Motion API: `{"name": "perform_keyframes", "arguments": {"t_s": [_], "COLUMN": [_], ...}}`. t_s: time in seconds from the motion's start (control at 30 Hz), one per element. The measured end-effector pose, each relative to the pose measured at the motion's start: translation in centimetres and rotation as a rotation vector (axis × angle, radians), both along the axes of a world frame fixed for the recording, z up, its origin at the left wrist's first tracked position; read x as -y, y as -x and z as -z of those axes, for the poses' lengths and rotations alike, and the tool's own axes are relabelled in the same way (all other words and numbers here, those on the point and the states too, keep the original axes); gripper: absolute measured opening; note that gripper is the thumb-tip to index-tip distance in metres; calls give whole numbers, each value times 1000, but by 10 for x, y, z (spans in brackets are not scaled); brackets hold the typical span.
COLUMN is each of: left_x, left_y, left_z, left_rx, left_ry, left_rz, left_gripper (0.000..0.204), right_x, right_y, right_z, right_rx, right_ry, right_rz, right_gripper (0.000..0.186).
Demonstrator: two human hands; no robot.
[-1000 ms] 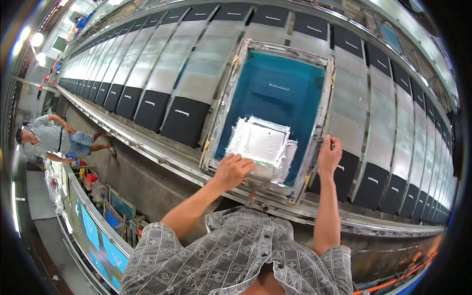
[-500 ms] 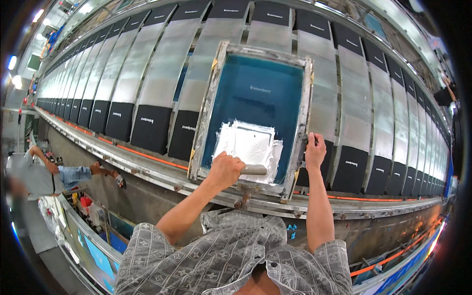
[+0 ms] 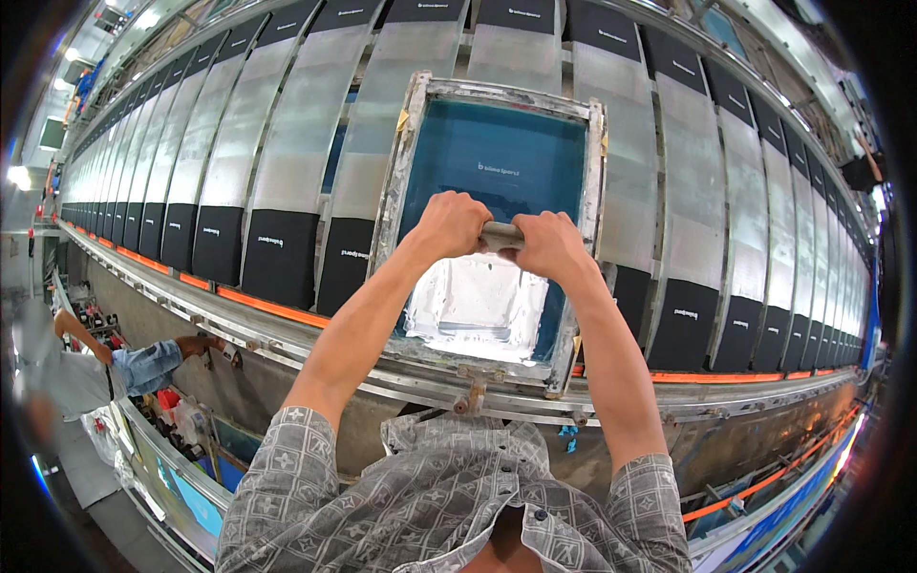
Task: The person uses a squeegee to pull white ink across a screen-printing frame mounted on a conveyor. The person repeatedly wipes the squeegee and repositions the frame while applying ink in short strokes.
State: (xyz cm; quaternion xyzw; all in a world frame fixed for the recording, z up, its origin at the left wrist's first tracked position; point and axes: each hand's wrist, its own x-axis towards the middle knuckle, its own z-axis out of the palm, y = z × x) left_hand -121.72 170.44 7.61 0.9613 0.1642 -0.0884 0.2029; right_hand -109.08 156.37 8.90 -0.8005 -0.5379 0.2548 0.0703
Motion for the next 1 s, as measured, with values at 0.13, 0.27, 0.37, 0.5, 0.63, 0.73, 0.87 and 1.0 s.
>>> {"name": "perform_keyframes", "arguments": {"t_s": [0.13, 0.27, 0.37, 0.5, 0.63, 0.73, 0.87, 1.0], "left_x": [30, 85, 75, 22, 5, 27, 75, 52], "left_y": [31, 100, 94, 31, 5, 29, 91, 66], "left_z": [19, 17, 12, 8, 19, 24, 22, 15], "left_rx": [-5, 11, -10, 133, 91, 30, 2, -6], "left_ry": [-68, 85, 82, -33, 2, -37, 85, 66], "left_rz": [64, 50, 55, 70, 42, 79, 76, 67], "left_gripper": [8, 8, 8, 8, 13, 8, 3, 6], "right_x": [29, 85, 78, 26, 6, 30, 79, 57], "right_y": [23, 82, 74, 20, -4, 22, 74, 52], "right_z": [36, 36, 31, 24, 26, 36, 32, 23], "right_rx": [-5, -46, -74, 71, -52, 9, -104, -28], "right_ry": [-62, -312, -201, -185, -106, -130, -205, -175], "right_rz": [-62, -147, -169, -105, -13, -71, -125, -136], "right_gripper": [17, 23, 22, 14, 15, 14, 17, 13]}}
